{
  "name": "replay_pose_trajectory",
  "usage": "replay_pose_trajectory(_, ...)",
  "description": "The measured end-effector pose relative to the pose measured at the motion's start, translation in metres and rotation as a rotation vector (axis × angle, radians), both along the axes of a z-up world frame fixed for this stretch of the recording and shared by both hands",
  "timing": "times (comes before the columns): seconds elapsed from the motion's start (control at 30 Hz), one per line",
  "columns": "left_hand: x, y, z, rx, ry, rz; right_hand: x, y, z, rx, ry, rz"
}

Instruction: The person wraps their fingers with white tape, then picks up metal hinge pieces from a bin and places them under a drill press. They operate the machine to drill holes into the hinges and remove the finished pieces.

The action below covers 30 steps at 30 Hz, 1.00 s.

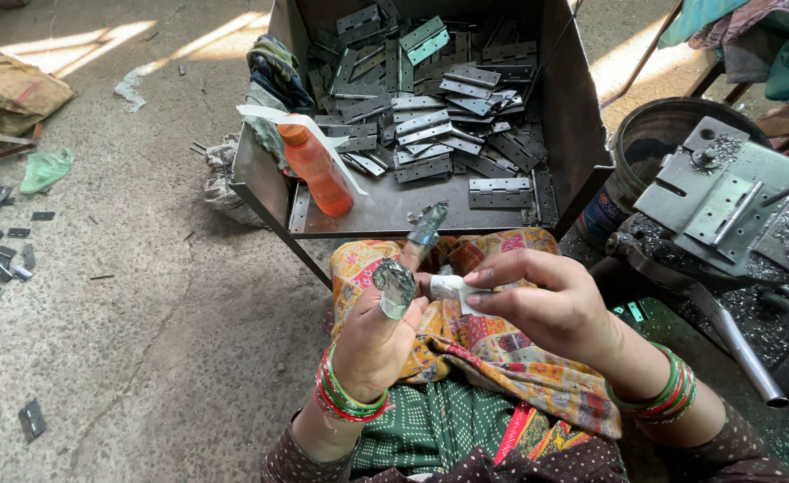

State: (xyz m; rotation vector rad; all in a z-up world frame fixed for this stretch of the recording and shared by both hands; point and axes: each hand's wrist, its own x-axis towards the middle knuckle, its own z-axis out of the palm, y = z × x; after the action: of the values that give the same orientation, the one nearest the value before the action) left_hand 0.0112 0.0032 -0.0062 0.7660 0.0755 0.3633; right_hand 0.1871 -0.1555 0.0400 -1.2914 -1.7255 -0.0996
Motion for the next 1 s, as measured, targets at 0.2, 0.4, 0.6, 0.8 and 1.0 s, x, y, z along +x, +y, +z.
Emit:
replay_pose_trajectory(0.2, 0.004, -0.004, 0.003, -0.077, -0.115, 0.008, 0.005, 0.003, -0.012, 0.055, 0.031, 0.033)
replay_pose_trajectory(0.4, 0.004, -0.009, 0.002, -0.100, -0.156, 0.054, 0.018, 0.020, -0.022, 0.243, -0.094, 0.066)
replay_pose_trajectory(0.6, 0.004, -0.006, -0.001, -0.032, -0.115, 0.136, 0.006, 0.021, -0.027, 0.157, 0.094, 0.006)
replay_pose_trajectory(0.8, 0.007, -0.009, -0.005, 0.083, -0.161, 0.235, -0.031, 0.026, -0.043, 0.092, 0.788, 0.003)
replay_pose_trajectory(1.0, 0.003, -0.013, -0.023, 0.029, -0.258, 0.232, -0.036, 0.036, -0.055, 0.158, 1.374, 0.363)
